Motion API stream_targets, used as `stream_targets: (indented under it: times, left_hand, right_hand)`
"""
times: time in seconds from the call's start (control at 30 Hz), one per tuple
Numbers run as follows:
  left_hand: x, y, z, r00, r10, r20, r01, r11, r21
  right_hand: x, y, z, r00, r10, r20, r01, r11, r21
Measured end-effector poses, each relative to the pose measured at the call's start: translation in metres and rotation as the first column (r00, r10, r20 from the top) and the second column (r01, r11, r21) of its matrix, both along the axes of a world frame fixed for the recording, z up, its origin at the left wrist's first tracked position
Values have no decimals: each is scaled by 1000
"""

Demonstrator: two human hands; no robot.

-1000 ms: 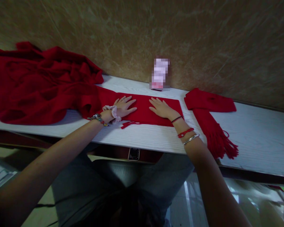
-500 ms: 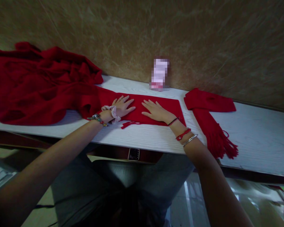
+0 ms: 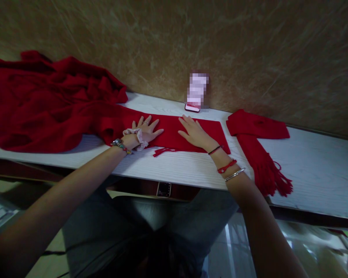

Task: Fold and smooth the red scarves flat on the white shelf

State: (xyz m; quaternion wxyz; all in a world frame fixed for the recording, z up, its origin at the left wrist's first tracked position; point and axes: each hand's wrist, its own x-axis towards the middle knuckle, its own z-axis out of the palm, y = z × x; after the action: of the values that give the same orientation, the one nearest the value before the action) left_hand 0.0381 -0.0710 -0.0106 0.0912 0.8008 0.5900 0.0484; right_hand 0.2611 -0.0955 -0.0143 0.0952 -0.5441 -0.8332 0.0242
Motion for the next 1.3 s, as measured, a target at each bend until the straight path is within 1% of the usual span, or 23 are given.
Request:
stream_targets:
  times: [0.07,0.13,0.23,0.33,0.43,0.5,0.57,0.67,0.73,0.8,0.83,0.9,1.03,1.1,1.13,1.2,1.3]
  left_hand:
    - [1,3,-2,1000,9,-15,-9,1000,-4]
    - [-1,4,-3,1000,4,-27,-4,1000,-4]
    - [-6,6,-4,999,-15,-38,16,1000,9]
    - [-9,12,-7,999,-14,-48,15,1000,24]
    - [-9,20,-13,999,-18,-50,20,998,54]
    - [-8,24,-17,999,-23,-45,26,997,73]
    - [-7,24,-19,999,-23,-41,26,996,81]
    - [-5,23,-18,999,-15,-44,19,997,71]
    - [-4,22,-16,999,-5,-51,8,998,62]
    - [-4,21,-15,998,4,-56,-1,998,58]
    - [-4,20,-14,998,7,-56,-4,999,54]
    - [-5,20,-13,998,11,-55,-9,999,40]
    - [-7,19,-12,998,39,-42,-37,998,42]
    - [-7,18,-12,998,50,-36,-49,998,46]
    - [-7,17,-11,998,54,-34,-52,997,48]
    - [-5,16,-11,998,54,-34,-52,996,71]
    - [-1,13,-10,999,13,-39,-8,990,140]
  right_hand:
    - [-12,-2,-2,997,61,41,-58,996,-74]
    - [-13,-2,-5,995,50,84,-39,991,-127]
    - [7,2,-6,989,-88,118,105,984,-147]
    - [36,8,-6,966,-225,131,245,954,-172]
    - [55,14,-8,953,-283,105,296,944,-147]
    - [57,15,-9,955,-286,71,292,952,-91]
    - [49,13,-7,967,-254,32,255,966,-38]
    - [24,6,-2,993,-121,-12,120,993,-8]
    - [6,2,-1,1000,-12,-5,12,999,-31]
    - [-5,0,-3,998,59,33,-56,995,-79]
    - [-6,1,-4,996,69,55,-63,993,-104]
    - [1,4,-7,995,36,89,-24,990,-136]
    - [37,11,-8,983,-148,113,164,975,-150]
    - [52,12,-5,966,-232,112,245,962,-122]
    - [55,12,-4,962,-253,98,262,960,-95]
    - [52,11,0,973,-229,40,230,973,-29]
    - [28,5,2,997,-51,-51,52,998,30]
